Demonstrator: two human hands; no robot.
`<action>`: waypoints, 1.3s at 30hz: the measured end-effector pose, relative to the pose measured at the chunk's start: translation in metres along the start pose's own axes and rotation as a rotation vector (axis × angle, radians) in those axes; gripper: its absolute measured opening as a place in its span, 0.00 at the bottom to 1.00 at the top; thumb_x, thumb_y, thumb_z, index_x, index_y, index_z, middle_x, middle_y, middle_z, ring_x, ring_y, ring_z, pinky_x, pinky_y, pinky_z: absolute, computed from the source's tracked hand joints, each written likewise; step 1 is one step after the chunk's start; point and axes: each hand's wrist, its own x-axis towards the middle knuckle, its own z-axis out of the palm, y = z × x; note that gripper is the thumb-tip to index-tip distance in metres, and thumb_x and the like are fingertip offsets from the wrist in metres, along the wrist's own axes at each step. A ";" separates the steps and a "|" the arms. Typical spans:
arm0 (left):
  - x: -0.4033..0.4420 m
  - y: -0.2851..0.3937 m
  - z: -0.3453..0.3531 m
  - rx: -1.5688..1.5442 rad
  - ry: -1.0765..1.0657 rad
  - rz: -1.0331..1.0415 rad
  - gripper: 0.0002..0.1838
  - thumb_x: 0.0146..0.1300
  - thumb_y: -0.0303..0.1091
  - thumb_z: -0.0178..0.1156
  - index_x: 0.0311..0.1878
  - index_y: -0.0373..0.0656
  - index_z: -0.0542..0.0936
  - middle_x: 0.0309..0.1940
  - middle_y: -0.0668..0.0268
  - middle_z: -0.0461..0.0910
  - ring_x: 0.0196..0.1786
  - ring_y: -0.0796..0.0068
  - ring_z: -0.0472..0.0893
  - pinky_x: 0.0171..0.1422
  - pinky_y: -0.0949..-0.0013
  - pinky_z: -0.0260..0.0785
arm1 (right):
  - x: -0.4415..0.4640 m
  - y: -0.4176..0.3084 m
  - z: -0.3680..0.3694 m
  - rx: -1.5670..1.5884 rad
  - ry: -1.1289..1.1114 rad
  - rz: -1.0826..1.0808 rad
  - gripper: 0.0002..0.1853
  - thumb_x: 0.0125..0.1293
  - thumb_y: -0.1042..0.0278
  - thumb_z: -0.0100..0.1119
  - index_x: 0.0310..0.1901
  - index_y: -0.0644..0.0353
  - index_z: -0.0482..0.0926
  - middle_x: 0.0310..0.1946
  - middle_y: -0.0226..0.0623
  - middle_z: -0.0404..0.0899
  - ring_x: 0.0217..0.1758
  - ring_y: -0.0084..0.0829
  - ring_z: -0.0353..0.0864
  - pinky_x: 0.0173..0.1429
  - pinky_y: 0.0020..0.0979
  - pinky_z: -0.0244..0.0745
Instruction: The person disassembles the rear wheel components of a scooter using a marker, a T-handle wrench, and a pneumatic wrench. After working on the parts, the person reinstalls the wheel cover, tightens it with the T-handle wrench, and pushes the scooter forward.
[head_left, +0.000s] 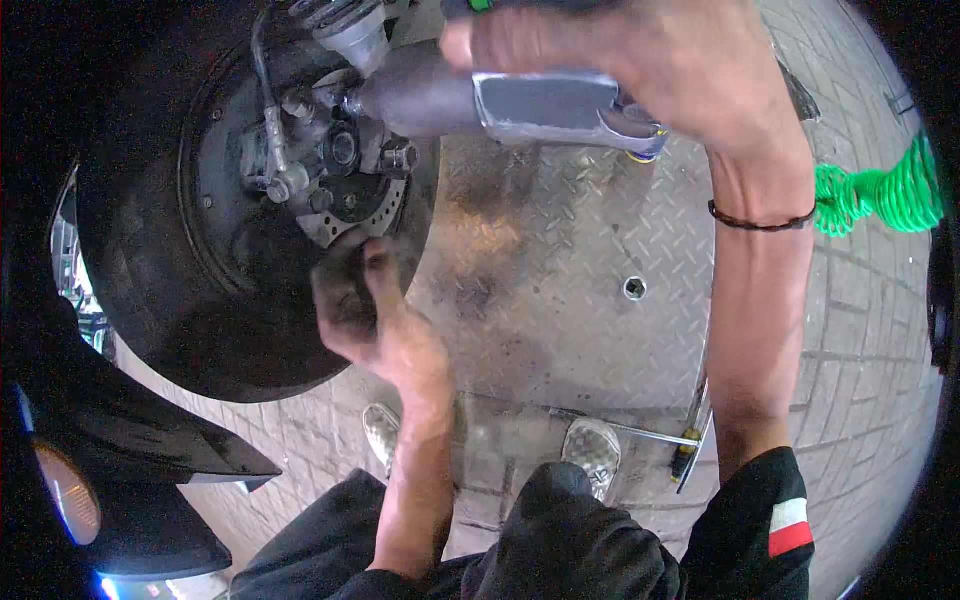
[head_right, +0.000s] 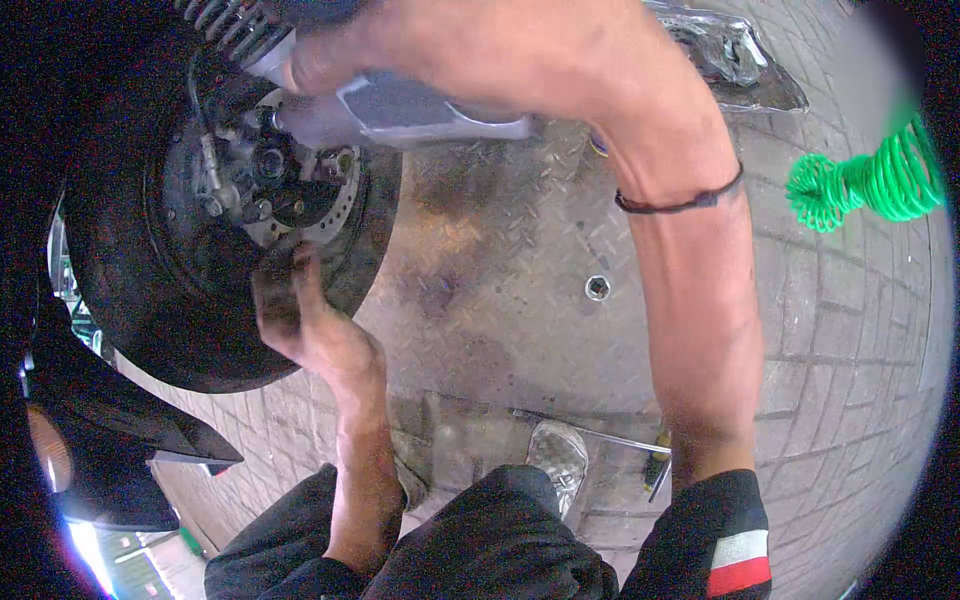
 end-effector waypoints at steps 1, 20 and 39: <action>0.002 -0.001 -0.007 -0.012 0.007 0.087 0.16 0.65 0.30 0.63 0.53 0.31 0.78 0.50 0.58 0.81 0.52 0.67 0.79 0.59 0.64 0.71 | 0.000 0.002 0.003 0.095 0.000 0.012 0.29 0.55 0.51 0.77 0.54 0.58 0.79 0.46 0.39 0.82 0.52 0.33 0.81 0.60 0.37 0.77; 0.062 -0.016 -0.024 0.471 -0.062 0.597 0.11 0.65 0.28 0.66 0.32 0.26 0.81 0.25 0.49 0.83 0.25 0.65 0.79 0.35 0.59 0.69 | 0.005 -0.040 -0.040 0.683 0.004 0.614 0.28 0.54 0.58 0.78 0.52 0.62 0.76 0.41 0.37 0.85 0.47 0.36 0.85 0.56 0.40 0.80; 0.112 0.067 0.018 0.762 -0.365 0.827 0.23 0.58 0.39 0.73 0.49 0.28 0.81 0.45 0.43 0.82 0.49 0.49 0.82 0.59 0.58 0.71 | -0.285 -0.161 -0.001 0.844 -0.226 1.496 0.31 0.45 0.59 0.85 0.50 0.63 0.82 0.44 0.39 0.84 0.50 0.34 0.83 0.58 0.36 0.77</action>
